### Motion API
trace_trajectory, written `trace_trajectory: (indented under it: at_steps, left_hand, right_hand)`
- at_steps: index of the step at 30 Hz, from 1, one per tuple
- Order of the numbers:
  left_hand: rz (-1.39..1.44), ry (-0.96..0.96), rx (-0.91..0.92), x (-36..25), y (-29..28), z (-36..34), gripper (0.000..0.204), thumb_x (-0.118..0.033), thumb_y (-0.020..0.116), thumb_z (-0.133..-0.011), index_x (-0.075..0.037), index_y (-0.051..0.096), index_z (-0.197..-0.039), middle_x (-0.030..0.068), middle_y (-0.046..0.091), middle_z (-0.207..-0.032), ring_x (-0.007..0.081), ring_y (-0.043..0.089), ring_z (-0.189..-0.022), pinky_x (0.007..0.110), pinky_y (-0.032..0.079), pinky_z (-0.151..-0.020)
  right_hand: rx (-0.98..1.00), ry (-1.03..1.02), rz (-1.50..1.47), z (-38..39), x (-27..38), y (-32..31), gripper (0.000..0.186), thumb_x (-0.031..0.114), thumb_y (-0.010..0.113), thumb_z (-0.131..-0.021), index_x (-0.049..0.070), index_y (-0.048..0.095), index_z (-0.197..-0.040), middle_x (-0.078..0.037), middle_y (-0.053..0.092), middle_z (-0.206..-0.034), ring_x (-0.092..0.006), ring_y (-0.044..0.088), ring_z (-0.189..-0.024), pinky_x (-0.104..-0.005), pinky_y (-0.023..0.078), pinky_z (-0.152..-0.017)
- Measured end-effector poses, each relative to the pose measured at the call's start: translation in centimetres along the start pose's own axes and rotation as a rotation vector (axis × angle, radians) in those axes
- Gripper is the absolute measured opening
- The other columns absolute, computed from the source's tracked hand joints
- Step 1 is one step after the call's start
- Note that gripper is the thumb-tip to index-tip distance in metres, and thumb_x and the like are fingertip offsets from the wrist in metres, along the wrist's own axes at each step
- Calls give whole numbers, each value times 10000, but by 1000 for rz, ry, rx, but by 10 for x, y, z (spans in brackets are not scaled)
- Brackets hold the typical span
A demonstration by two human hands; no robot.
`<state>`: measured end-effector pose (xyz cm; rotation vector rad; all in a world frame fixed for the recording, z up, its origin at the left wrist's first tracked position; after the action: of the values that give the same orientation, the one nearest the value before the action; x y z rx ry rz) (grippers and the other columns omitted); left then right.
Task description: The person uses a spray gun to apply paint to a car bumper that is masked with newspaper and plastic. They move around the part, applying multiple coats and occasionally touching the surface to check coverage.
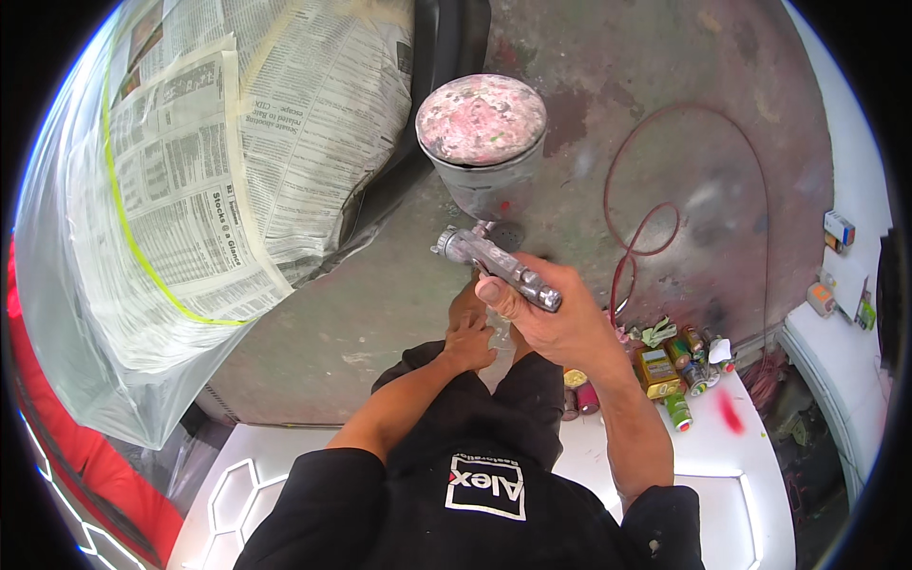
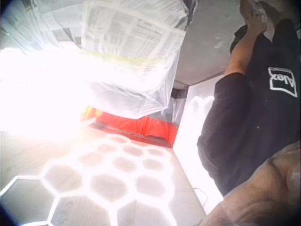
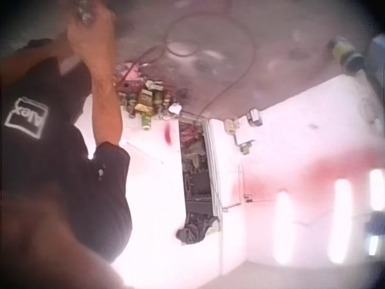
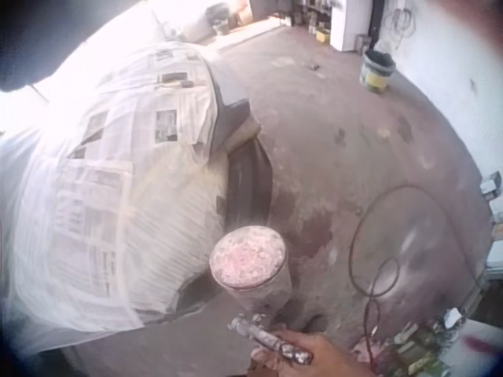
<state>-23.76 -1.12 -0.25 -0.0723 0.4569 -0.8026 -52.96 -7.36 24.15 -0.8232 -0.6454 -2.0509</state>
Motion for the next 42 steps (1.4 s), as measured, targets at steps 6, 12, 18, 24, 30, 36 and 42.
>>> trace_trajectory:
  at_steps: [6, 12, 18, 24, 30, 36, 42]
  left_hand:
    - [63, -49, 55, -10, -29, 1, 682, -466, 719, -980, -167, 593, -1580, 100, 295, -1791, 486, 145, -1670, 715, 413, -1226]
    - [182, -59, 34, -15, -37, -10, 723, -484, 702, -991, -160, 542, -1617, 112, 251, -1810, 525, 199, -1649, 753, 405, -1213]
    - [248, -107, 0, -28, -44, -6, 729, -481, 697, -998, -158, 530, -1630, 117, 247, -1814, 535, 249, -1631, 750, 404, -1215]
    - [326, -160, -3, -48, -44, -4, 725, -455, 724, -982, -138, 553, -1612, 123, 271, -1797, 539, 298, -1604, 752, 421, -1196]
    - [324, -205, -34, -66, -40, -9, 713, -450, 733, -972, -134, 578, -1593, 146, 290, -1788, 553, 326, -1586, 735, 443, -1184]
    - [354, -257, -117, -84, -50, -22, 721, -475, 729, -964, -140, 588, -1587, 178, 181, -1838, 585, 293, -1598, 757, 410, -1191]
    - [424, -238, -267, -101, -64, -28, 674, -497, 665, -1021, -99, 618, -1562, 273, 559, -1624, 503, 505, -1510, 651, 485, -1164]
  right_hand:
    - [-136, -40, 158, -32, 41, -36, 557, 582, 797, -1022, 32, 798, -1112, 24, 551, -713, -91, 465, -708, -333, 415, -620]
    - [-181, -93, 238, -63, 99, -78, 585, 598, 784, -1027, 16, 796, -1091, 54, 517, -695, -87, 470, -688, -324, 411, -618]
    - [-265, -207, 333, -96, 150, -120, 718, 721, 727, -1008, 67, 615, -733, 44, 525, -664, -82, 498, -642, -303, 395, -592]
    - [-335, -244, 376, -119, 188, -155, 700, 712, 724, -1014, 20, 710, -913, 36, 507, -685, -107, 475, -663, -336, 427, -623]
    - [-420, -425, 276, -114, 183, -172, 611, 620, 757, -1037, 19, 699, -945, 39, 512, -705, -102, 460, -678, -328, 420, -629]
    - [-235, -304, 221, -83, 113, -149, 510, 513, 791, -1051, 5, 741, -1057, 21, 529, -710, -76, 468, -709, -315, 413, -629]
    - [94, -191, 250, -43, 50, -111, 435, 439, 831, -1031, 14, 761, -1098, 4, 543, -696, -82, 477, -692, -323, 426, -625]
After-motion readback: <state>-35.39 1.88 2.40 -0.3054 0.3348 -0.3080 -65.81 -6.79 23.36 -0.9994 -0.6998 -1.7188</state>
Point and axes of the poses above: each hand's wrist, its own z-axis away from the middle knuckle, its own y-axis out of the palm, x = y × z, the point moved 10 cm from there along -z, towards the middle knuckle
